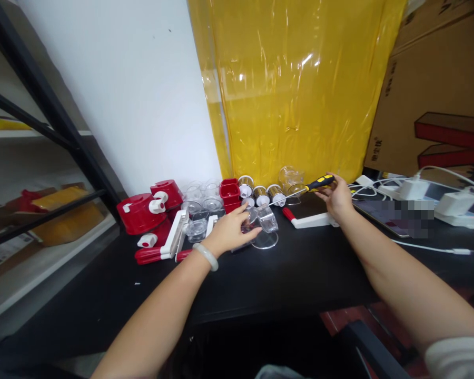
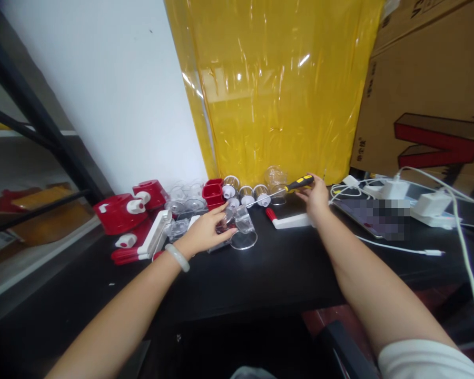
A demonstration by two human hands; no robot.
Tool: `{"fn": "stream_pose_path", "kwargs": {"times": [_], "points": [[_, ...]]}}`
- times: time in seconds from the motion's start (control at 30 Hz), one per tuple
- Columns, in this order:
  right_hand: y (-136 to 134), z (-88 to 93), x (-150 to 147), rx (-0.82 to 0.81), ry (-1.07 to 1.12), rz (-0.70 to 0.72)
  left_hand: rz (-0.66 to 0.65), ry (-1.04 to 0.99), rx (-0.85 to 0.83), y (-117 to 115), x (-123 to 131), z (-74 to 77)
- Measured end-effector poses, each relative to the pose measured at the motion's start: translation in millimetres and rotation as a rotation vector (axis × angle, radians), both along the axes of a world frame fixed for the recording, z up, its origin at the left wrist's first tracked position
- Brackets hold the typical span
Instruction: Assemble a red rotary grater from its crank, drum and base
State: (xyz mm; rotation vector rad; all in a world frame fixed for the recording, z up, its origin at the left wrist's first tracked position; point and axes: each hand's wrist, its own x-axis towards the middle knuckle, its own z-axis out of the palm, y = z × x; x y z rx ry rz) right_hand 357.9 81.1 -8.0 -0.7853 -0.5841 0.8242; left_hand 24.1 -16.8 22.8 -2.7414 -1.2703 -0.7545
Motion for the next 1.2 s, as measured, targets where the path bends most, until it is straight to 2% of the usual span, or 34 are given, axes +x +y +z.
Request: {"fn": "stream_pose_path", "kwargs": {"times": [0.4,0.6,0.8,1.2], "points": [[4.8,-3.4,2.9,-0.008,0.011,0.009,0.009,0.013,0.005,-1.1,0.5,-0.1],[7.1,-5.6,3.7,-0.008,-0.083,-0.092,0.009,0.006,0.006,0.1,0.5,-0.8],[7.8,-5.7,5.3,-0.007,-0.031,0.006,0.005,0.0,0.004,-0.3,0.0,-0.8],[8.5,-5.9,2.3,0.034,0.034,0.021,0.012,0.001,0.0,-0.4,0.0,-0.5]]}}
